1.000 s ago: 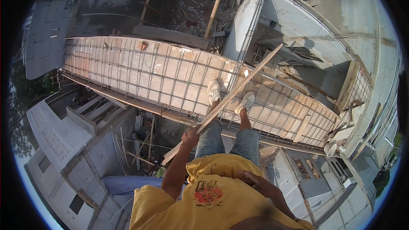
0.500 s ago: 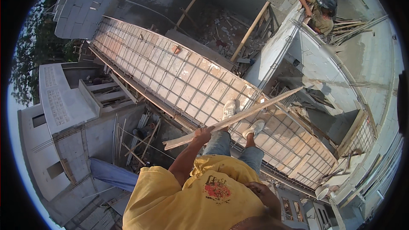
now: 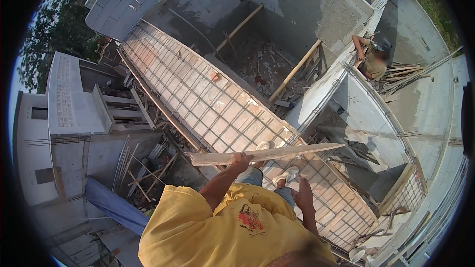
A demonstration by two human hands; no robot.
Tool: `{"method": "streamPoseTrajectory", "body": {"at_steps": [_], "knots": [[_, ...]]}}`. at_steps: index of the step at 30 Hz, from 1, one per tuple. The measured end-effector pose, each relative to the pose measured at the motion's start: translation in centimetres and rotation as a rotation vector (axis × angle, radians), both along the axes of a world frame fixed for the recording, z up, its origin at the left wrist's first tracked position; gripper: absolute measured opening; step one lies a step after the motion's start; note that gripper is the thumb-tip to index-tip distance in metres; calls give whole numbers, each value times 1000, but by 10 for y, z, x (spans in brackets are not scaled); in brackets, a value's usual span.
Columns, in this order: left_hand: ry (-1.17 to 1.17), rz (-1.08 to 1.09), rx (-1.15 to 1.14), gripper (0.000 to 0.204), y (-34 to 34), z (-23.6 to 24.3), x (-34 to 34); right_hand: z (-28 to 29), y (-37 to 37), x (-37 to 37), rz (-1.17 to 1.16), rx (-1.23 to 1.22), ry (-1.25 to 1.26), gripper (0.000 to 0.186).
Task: Securing wooden formwork boards for a concrete beam using wire and a hammer on a construction site.
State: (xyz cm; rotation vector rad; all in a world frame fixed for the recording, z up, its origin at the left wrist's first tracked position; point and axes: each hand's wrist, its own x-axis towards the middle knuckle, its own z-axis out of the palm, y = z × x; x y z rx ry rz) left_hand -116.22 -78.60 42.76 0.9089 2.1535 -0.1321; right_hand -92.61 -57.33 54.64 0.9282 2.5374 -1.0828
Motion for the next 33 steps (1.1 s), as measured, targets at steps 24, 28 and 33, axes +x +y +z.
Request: {"method": "streamPoseTrajectory", "body": {"at_steps": [24,28,33], "knots": [[112,-430,-87,32,68,61,21,-172,-6,-50,-180,100,-186,72],[164,-479,-32,41,51,51,17,-130,-18,-69,-1066,-722,-117,76],[104,-450,-42,39,49,40,27,-132,-54,-65,-1269,-1450,-206,77]]}}
